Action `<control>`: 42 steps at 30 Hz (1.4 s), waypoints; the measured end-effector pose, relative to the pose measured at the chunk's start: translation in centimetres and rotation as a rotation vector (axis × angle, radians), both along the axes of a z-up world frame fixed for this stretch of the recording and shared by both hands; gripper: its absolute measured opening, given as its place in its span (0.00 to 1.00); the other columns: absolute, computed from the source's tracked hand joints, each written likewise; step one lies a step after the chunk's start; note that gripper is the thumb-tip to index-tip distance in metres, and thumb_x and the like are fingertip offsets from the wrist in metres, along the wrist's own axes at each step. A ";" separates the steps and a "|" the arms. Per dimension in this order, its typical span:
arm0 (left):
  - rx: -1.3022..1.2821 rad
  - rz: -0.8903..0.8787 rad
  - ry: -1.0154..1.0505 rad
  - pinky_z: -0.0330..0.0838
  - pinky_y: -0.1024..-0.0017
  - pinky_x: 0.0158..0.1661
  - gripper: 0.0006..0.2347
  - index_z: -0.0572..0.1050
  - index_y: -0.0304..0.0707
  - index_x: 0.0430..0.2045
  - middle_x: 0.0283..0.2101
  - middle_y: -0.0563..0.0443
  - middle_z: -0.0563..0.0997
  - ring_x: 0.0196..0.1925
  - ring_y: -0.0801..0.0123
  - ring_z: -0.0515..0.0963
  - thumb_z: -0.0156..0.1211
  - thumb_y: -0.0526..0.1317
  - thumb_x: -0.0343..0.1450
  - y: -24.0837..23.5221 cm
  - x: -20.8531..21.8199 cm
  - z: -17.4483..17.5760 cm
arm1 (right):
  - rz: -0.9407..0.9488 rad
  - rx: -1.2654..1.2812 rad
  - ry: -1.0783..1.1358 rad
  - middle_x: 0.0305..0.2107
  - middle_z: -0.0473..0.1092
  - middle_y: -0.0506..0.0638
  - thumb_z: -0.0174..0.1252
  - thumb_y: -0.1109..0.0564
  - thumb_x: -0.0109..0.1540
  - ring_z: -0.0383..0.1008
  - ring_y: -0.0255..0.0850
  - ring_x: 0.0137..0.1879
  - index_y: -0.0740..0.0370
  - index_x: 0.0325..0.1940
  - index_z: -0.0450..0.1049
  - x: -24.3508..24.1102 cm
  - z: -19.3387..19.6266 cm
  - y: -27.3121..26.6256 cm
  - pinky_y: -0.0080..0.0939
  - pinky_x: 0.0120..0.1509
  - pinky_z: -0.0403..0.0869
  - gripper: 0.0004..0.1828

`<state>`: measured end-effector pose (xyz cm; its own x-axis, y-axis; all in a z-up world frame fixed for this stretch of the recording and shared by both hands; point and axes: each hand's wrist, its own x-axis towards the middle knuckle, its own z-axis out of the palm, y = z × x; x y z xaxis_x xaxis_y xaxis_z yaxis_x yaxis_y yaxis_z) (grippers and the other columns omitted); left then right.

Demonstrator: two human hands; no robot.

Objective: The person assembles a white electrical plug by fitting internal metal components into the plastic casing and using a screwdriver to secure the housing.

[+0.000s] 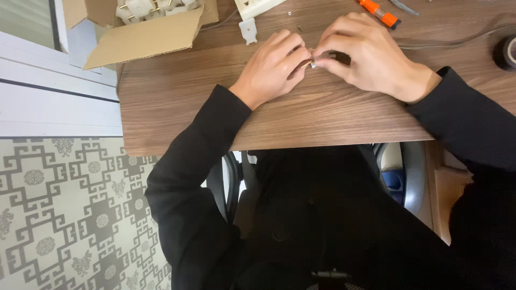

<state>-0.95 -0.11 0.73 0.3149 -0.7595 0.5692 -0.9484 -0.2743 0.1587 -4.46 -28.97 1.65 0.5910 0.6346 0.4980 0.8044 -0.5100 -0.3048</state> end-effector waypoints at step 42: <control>-0.076 0.050 -0.078 0.82 0.58 0.47 0.09 0.85 0.42 0.41 0.50 0.45 0.89 0.49 0.52 0.87 0.72 0.47 0.82 0.0 0.3 -2.4 | -0.044 -0.292 -0.148 0.40 0.71 0.50 0.56 0.56 0.80 0.81 0.53 0.49 0.55 0.45 0.78 -0.9 0.7 2.0 0.52 0.52 0.84 0.10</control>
